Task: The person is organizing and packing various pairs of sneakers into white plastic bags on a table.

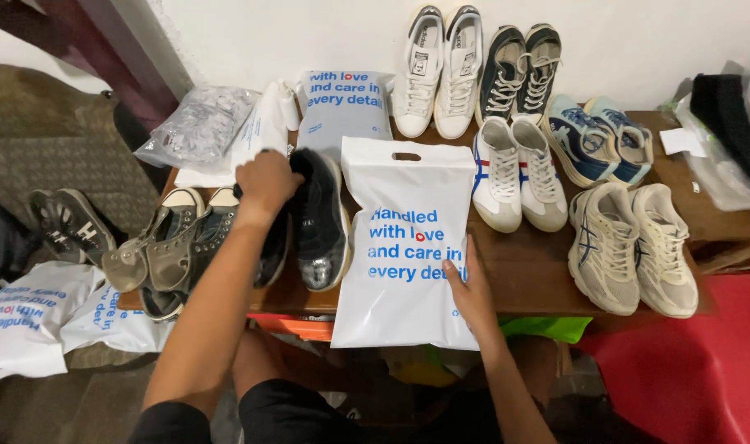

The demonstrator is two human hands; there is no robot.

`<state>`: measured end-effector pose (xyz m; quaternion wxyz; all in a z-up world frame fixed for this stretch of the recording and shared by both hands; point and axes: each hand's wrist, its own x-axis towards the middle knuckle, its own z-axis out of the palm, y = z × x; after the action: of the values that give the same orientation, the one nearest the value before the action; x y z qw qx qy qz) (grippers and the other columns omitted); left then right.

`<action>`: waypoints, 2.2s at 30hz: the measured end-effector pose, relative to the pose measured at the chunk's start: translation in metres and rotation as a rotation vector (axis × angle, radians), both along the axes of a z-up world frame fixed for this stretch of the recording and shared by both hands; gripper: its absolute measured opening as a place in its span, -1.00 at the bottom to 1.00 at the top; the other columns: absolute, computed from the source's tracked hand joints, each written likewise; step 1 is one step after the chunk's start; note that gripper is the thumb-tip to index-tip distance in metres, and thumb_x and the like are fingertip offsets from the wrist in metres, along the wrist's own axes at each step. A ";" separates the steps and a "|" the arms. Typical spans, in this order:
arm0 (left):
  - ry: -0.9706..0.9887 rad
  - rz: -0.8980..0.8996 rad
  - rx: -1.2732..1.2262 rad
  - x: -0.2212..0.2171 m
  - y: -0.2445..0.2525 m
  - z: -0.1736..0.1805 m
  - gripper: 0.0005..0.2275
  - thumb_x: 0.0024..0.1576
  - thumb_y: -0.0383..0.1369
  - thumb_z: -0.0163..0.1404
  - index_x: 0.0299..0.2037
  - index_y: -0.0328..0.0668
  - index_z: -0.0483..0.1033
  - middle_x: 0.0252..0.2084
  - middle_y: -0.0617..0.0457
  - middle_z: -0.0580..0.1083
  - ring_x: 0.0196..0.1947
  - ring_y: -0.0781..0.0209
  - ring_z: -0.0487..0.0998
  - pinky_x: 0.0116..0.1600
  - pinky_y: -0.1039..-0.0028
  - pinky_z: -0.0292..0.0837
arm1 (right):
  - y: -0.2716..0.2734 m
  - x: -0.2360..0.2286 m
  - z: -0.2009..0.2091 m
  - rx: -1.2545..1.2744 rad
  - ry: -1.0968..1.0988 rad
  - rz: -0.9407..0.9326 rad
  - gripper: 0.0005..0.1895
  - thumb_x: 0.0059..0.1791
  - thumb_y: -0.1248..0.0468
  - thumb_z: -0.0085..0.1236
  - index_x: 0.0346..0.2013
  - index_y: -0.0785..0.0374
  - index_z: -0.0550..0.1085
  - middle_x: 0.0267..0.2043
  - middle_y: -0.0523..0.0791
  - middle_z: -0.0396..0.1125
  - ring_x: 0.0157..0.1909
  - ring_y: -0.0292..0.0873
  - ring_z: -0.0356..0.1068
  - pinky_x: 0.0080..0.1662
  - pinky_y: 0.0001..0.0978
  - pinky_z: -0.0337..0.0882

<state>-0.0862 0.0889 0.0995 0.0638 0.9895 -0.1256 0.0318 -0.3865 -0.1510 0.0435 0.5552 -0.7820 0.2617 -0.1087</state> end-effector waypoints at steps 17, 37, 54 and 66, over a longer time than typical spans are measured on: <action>-0.194 -0.056 -0.139 -0.041 0.030 0.122 -0.69 0.07 -0.22 0.16 -0.51 -0.39 0.57 -0.56 -0.21 0.50 -0.41 -0.27 0.64 -0.36 0.10 0.52 | 0.083 0.093 -0.091 -0.103 -0.132 0.108 -0.19 0.09 -0.01 0.05 0.55 0.11 0.00 0.51 0.22 -0.02 0.52 0.26 -0.03 0.45 0.11 0.04; 0.002 -0.256 -0.174 -0.085 -0.198 0.035 -0.60 -0.05 0.01 0.24 -0.14 -0.04 0.64 -0.12 -0.08 0.59 -0.09 -0.21 0.62 -0.10 0.11 0.53 | 0.044 -0.024 -0.109 0.345 -0.340 -0.394 -0.53 -0.03 0.46 0.14 0.18 0.15 0.45 0.12 -0.14 0.45 0.13 -0.19 0.39 0.18 -0.35 0.28; -0.003 -0.305 -0.592 -0.132 -0.187 -0.045 -0.72 0.22 -0.24 0.08 -0.17 -0.42 0.50 -0.24 -0.36 0.50 -0.16 -0.19 0.59 -0.12 0.08 0.54 | -0.029 -0.030 -0.093 -0.315 -0.214 0.011 0.02 -0.06 0.11 0.33 0.55 0.23 -0.03 0.53 0.24 -0.15 0.50 0.35 -0.07 0.41 0.23 0.00; 0.054 -0.284 -0.720 -0.233 -0.130 -0.097 -0.28 0.29 -0.26 -0.04 0.50 -0.53 -0.20 0.41 -0.69 -0.04 0.40 -0.62 0.04 0.37 -0.21 0.09 | -0.022 -0.007 -0.099 -0.356 -0.221 -0.023 -0.05 0.00 0.16 0.24 0.54 0.30 -0.06 0.53 0.29 -0.19 0.49 0.36 -0.06 0.38 0.25 0.03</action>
<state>-0.3191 -0.0412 0.0029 0.4142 0.8770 -0.2405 0.0388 -0.3938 -0.1728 -0.0560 0.4323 -0.8480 0.1847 -0.2448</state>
